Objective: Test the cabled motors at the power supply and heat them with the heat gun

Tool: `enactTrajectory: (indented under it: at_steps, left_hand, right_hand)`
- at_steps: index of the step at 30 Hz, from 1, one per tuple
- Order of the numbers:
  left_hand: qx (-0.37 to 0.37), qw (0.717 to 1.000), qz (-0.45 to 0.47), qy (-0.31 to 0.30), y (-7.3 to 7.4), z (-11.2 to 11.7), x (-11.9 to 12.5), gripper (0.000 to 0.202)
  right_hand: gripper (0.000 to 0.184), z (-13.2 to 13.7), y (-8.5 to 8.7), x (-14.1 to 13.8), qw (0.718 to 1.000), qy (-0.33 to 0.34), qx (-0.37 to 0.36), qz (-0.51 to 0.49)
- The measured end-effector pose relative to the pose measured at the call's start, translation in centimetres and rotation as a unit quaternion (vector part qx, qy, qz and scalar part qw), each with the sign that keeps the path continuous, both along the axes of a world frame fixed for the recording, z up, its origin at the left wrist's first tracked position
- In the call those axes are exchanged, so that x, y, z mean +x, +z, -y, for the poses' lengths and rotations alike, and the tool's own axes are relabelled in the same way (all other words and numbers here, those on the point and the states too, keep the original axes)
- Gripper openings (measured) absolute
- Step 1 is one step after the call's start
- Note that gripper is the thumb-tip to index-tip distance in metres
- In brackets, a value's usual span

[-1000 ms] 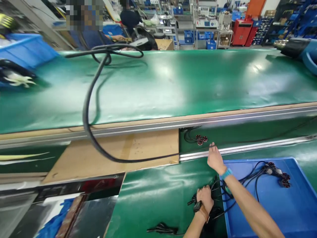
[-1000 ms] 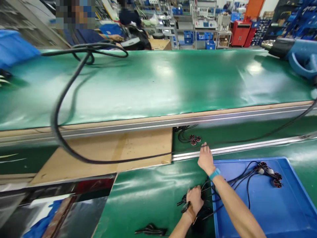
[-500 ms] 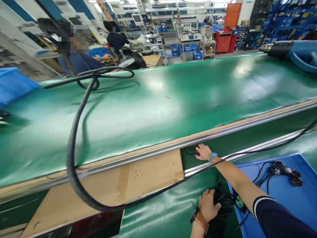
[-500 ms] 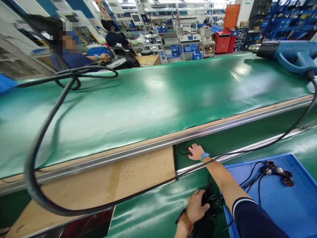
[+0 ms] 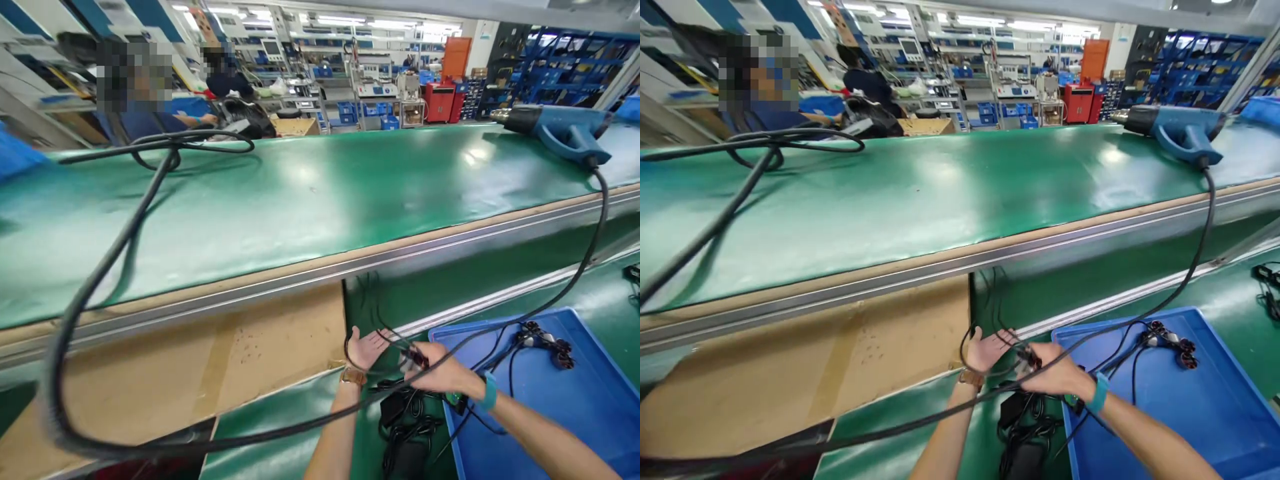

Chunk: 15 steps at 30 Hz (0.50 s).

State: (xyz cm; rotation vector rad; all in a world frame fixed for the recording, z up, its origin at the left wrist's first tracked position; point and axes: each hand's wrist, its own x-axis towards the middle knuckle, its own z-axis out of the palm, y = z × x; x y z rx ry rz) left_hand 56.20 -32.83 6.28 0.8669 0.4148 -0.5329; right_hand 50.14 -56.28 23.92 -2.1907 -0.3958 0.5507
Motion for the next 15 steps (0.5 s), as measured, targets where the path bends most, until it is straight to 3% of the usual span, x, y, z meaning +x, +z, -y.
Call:
enactTrajectory:
  at_steps: [5, 8, 13, 15]
  left_hand:
    - [-0.124, 0.974, 0.157, 0.105, 1.1, 0.4, -1.5, 0.096]
    - [-0.108, 0.959, 0.214, 0.151, 1.9, -1.2, -3.0, 0.087]
    - [-0.013, 0.941, 0.220, 0.255, 1.9, -5.5, -6.1, 0.067]
    - [-0.047, 0.939, 0.205, 0.271, 2.1, -7.4, -6.8, 0.064]
  right_hand:
    - [0.014, 1.1, 5.2, -9.0, 0.981, 0.073, 0.100, -0.149]
    - [0.020, 3.0, 7.1, -13.2, 0.969, 0.067, 0.124, -0.202]
    - [0.033, 5.2, 10.4, -17.8, 0.974, 0.024, 0.113, -0.195]
    - [0.034, 5.7, 11.6, -19.1, 0.975, 0.032, 0.107, -0.193]
